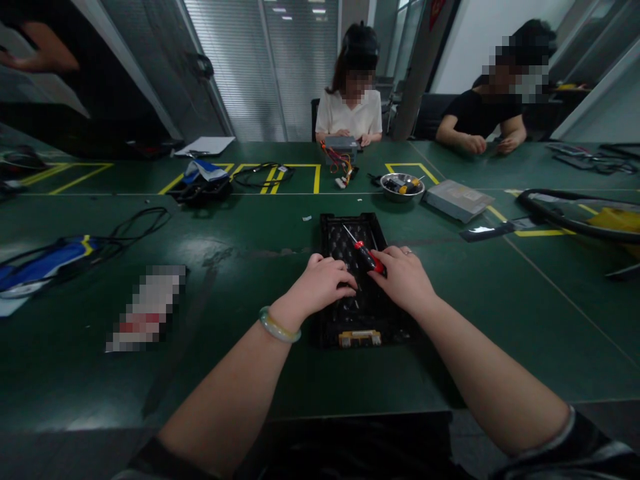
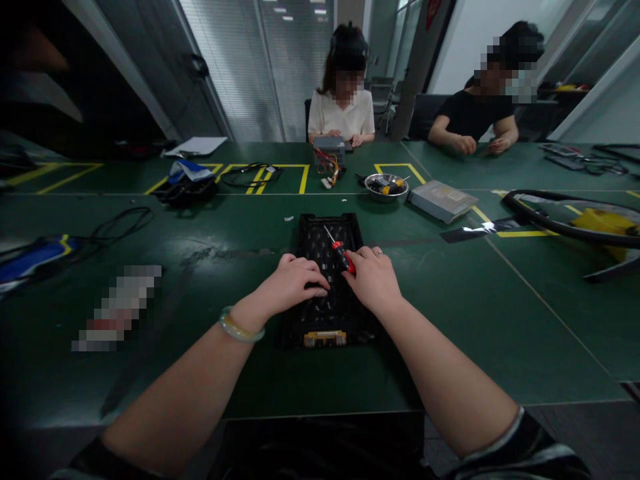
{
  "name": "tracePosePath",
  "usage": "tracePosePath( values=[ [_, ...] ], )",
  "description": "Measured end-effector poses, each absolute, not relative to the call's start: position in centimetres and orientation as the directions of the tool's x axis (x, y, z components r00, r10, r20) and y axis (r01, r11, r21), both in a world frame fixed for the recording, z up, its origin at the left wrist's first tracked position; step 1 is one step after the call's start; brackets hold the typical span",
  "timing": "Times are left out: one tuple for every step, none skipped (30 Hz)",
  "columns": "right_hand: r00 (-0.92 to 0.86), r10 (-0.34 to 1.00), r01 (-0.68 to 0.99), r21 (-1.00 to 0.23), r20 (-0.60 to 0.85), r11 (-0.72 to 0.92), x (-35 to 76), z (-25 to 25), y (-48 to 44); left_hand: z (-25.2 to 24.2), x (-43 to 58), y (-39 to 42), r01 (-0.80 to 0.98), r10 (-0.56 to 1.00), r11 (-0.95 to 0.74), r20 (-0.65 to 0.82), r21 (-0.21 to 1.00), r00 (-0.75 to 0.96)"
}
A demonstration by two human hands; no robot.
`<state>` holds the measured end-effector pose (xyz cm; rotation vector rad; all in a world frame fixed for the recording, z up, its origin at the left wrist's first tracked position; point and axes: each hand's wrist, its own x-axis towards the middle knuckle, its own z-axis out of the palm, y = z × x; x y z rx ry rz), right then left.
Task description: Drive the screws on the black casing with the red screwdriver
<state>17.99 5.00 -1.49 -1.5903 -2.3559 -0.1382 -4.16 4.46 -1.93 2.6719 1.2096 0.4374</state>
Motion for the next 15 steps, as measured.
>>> tracePosePath(
  values=[
    [-0.337, 0.894, 0.922, -0.090, 0.296, 0.377, 17.9, -1.5, 5.0, -1.9, -4.1, 4.4, 0.702, 0.751, -0.659, 0.193, 0.270, 0.632],
    [-0.329, 0.897, 0.924, -0.097, 0.296, 0.371, 17.9, -1.6, 5.1, -1.8, -4.1, 4.4, 0.700, 0.747, -0.664, 0.191, 0.263, 0.637],
    [-0.323, 0.899, 0.925, -0.104, 0.297, 0.366, 17.9, -1.6, 5.1, -1.8, -4.1, 4.4, 0.698, 0.745, -0.667, 0.188, 0.261, 0.641],
    [-0.319, 0.900, 0.925, -0.109, 0.297, 0.364, 17.9, -1.7, 5.2, -1.8, -4.1, 4.4, 0.696, 0.743, -0.668, 0.183, 0.265, 0.644],
    [-0.317, 0.901, 0.925, -0.112, 0.296, 0.362, 17.9, -1.8, 5.2, -1.7, -4.1, 4.3, 0.694, 0.745, -0.665, 0.179, 0.274, 0.643],
    [-0.318, 0.901, 0.925, -0.113, 0.294, 0.363, 18.0, -1.9, 5.3, -1.6, -4.2, 4.3, 0.695, 0.750, -0.658, 0.176, 0.289, 0.637],
    [-0.320, 0.901, 0.924, -0.113, 0.293, 0.365, 18.0, -2.0, 5.3, -1.6, -4.2, 4.3, 0.698, 0.759, -0.647, 0.173, 0.308, 0.627],
    [-0.323, 0.900, 0.923, -0.113, 0.293, 0.368, 18.1, -2.1, 5.4, -1.5, -4.3, 4.2, 0.703, 0.771, -0.631, 0.172, 0.329, 0.613],
    [-0.329, 0.898, 0.921, -0.113, 0.294, 0.374, 18.1, -2.2, 5.5, -1.4, -4.4, 4.2, 0.707, 0.784, -0.614, 0.168, 0.352, 0.597],
    [-0.332, 0.895, 0.918, -0.114, 0.297, 0.379, 18.1, -2.2, 5.5, -1.2, -4.6, 4.1, 0.709, 0.796, -0.596, 0.162, 0.378, 0.583],
    [-0.332, 0.893, 0.917, -0.119, 0.305, 0.382, 18.1, -2.2, 5.5, -1.0, -4.8, 4.0, 0.706, 0.806, -0.578, 0.153, 0.408, 0.572],
    [-0.330, 0.889, 0.914, -0.128, 0.319, 0.385, 18.2, -2.2, 5.5, -0.8, -5.1, 3.9, 0.699, 0.813, -0.562, 0.140, 0.442, 0.565],
    [-0.327, 0.881, 0.908, -0.145, 0.341, 0.393, 18.2, -2.0, 5.4, -0.5, -5.4, 3.7, 0.688, 0.819, -0.545, 0.127, 0.478, 0.560],
    [-0.328, 0.869, 0.897, -0.167, 0.371, 0.410, 18.2, -1.8, 5.2, -0.2, -5.6, 3.6, 0.675, 0.821, -0.530, 0.110, 0.514, 0.561],
    [-0.337, 0.849, 0.877, -0.194, 0.407, 0.440, 18.2, -1.5, 5.0, 0.1, -5.8, 3.5, 0.660, 0.819, -0.515, 0.089, 0.547, 0.566]
  ],
)
